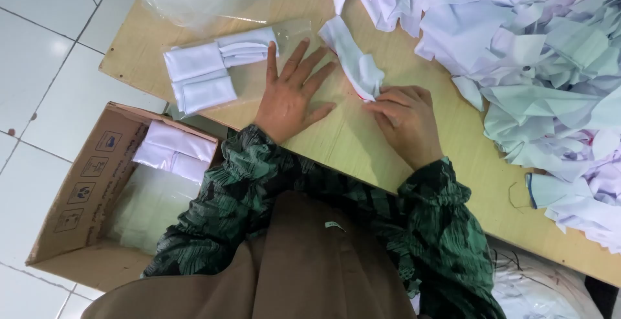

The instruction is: Folding small white fabric pieces and placing them into plastic bags, then into a cardboard box.

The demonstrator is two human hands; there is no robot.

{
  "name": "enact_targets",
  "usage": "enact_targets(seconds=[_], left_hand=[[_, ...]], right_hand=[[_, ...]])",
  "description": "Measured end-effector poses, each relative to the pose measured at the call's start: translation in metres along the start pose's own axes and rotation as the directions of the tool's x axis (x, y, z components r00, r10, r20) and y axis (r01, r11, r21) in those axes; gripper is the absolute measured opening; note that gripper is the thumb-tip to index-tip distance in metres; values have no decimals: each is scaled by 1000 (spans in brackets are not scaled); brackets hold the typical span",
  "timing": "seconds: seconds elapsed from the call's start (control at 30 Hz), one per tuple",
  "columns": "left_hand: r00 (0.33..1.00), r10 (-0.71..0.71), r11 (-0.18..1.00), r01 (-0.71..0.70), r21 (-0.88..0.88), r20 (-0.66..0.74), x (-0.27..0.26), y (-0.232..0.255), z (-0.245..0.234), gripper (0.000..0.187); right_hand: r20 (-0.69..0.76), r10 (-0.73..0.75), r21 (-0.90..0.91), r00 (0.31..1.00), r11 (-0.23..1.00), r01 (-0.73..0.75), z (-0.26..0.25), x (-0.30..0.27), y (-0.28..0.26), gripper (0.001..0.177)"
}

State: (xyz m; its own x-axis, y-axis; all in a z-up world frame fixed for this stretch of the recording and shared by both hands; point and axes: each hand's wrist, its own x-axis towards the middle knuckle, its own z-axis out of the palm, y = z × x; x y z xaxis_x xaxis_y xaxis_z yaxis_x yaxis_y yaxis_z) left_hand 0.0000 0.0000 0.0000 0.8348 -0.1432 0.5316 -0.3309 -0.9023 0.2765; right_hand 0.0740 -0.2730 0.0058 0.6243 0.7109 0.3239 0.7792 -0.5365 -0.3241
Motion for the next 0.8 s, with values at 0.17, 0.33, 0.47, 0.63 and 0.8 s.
enact_targets(seconds=[0.17, 0.33, 0.47, 0.63, 0.8], left_hand=[[996, 87, 983, -85, -160, 6, -1, 24, 2, 66], [997, 70, 957, -72, -282, -15, -1, 37, 27, 54], [999, 32, 930, -45, -364, -41, 4, 37, 30, 20], [1000, -12, 825, 22, -565, 21, 12, 42, 6, 20], [966, -55, 500, 245, -830, 252, 20, 46, -42, 9]], right_hand=[[-72, 63, 278, 995, 960, -41, -25, -21, -47, 20], [-90, 185, 497, 979, 860, -117, -44, -46, -57, 26], [-259, 309, 645, 915, 760, -74, -59, -65, -44, 19], [-341, 403, 631, 849, 768, -111, -70, -90, -22, 21], [-204, 720, 751, 663, 550, -366, -84, -95, -36, 21]])
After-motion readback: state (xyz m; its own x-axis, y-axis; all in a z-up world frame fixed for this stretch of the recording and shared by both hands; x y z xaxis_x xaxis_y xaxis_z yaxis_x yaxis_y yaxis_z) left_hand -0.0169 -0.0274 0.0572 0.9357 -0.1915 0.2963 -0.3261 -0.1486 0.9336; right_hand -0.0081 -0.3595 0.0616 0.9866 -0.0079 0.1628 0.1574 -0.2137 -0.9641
